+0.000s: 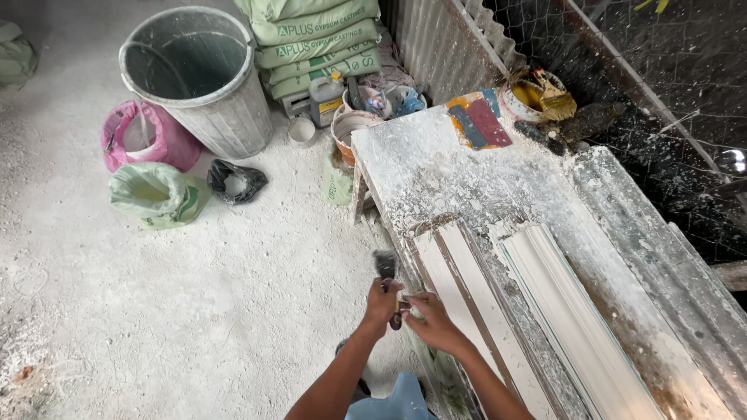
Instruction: The person uses a handheld scraper to smooth the surface of a long white plaster mold lying on a workbench. The person repeatedly scrapes along the length of the mold, then flips it over and continues smoothing the other side.
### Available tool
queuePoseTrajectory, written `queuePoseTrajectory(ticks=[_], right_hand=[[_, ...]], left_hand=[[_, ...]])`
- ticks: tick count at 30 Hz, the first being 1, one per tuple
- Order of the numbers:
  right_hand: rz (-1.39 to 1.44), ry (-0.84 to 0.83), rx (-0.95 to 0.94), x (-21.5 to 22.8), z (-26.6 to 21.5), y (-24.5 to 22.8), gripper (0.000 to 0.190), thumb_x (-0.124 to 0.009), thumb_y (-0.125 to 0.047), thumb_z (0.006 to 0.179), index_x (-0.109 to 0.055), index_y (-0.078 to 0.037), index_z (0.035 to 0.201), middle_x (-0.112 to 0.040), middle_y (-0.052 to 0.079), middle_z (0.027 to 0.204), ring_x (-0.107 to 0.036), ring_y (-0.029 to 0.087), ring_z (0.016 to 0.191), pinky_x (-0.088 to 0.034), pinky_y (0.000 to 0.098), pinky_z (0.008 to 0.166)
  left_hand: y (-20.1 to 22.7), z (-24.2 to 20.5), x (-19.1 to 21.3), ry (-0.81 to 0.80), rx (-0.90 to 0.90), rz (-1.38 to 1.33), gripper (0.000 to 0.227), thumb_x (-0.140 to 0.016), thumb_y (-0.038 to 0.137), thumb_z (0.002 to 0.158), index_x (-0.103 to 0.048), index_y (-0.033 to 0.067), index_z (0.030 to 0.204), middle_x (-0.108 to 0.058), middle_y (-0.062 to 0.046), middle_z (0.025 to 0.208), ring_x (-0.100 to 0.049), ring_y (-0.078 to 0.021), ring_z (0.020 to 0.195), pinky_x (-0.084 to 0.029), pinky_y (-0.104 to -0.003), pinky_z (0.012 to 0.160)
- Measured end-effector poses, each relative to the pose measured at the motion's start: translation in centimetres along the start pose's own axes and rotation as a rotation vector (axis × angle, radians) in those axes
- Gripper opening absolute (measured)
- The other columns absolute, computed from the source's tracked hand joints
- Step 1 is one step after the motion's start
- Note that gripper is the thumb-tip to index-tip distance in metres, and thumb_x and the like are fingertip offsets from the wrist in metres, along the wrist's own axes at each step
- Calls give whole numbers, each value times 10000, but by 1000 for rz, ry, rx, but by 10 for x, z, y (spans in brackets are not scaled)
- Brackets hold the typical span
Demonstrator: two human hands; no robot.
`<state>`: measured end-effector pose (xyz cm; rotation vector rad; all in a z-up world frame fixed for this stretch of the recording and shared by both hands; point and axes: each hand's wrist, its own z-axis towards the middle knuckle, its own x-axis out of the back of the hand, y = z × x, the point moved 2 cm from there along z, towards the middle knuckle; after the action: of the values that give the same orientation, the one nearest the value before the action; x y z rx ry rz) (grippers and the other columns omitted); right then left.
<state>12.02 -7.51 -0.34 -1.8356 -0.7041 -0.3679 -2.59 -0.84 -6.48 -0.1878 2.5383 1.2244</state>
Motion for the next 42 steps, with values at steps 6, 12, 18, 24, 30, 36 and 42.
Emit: queuePoseTrajectory(ticks=[6,12,18,24,30,36,42], right_hand=[[-141,359,76,49,10,-5,392,-660,-250,933,-657,-90,1291,-651,170,1218,-601,340,1174,-484,432,1017],[-132,439,72,56,1,-6,338,-654,-212,934,-670,-89,1247,-642,178,1225,-565,385,1171,-459,446,1000],[-70,457,-14,58,-7,6,304,-637,-186,912,-688,-118,1204,-651,142,1233,-601,353,1129,-526,418,883],[-234,458,64,69,19,3,321,-638,-158,925,-679,-113,1240,-649,142,1254,-559,366,1180,-459,448,1036],[-553,328,209,88,76,-34,491,-610,-177,911,-567,-92,1394,-530,120,1435,-482,362,1253,-445,490,999],[-766,346,215,78,90,-46,429,-623,-270,934,-596,-73,1315,-510,94,1452,-480,308,1292,-435,492,990],[-684,412,207,70,87,-35,223,-662,-285,953,-718,-99,1062,-635,30,1237,-548,289,1214,-452,483,995]], left_hand=[[-26,30,16,-154,239,256,176,-497,64,997,-523,-86,1085,-625,-231,844,-681,-305,583,-462,-361,343],[-37,38,-21,-252,392,242,177,-560,92,989,-600,-22,1118,-600,-112,906,-650,-197,620,-545,-297,431],[18,5,6,-291,417,332,248,-604,135,1013,-566,-23,1200,-561,-124,878,-625,-177,613,-543,-271,454],[72,-33,32,-222,125,297,356,-578,205,1021,-526,-36,1278,-537,-102,885,-626,-178,550,-526,-302,451],[72,-61,19,-72,109,282,419,-586,211,1001,-493,-28,1332,-616,-115,970,-671,-195,564,-554,-321,459],[66,-71,16,-87,80,324,464,-581,230,1007,-484,-34,1376,-618,-137,929,-650,-183,543,-542,-315,441],[70,-72,18,-42,87,396,528,-579,243,1013,-428,-21,1445,-639,-133,923,-664,-178,543,-551,-314,452]])
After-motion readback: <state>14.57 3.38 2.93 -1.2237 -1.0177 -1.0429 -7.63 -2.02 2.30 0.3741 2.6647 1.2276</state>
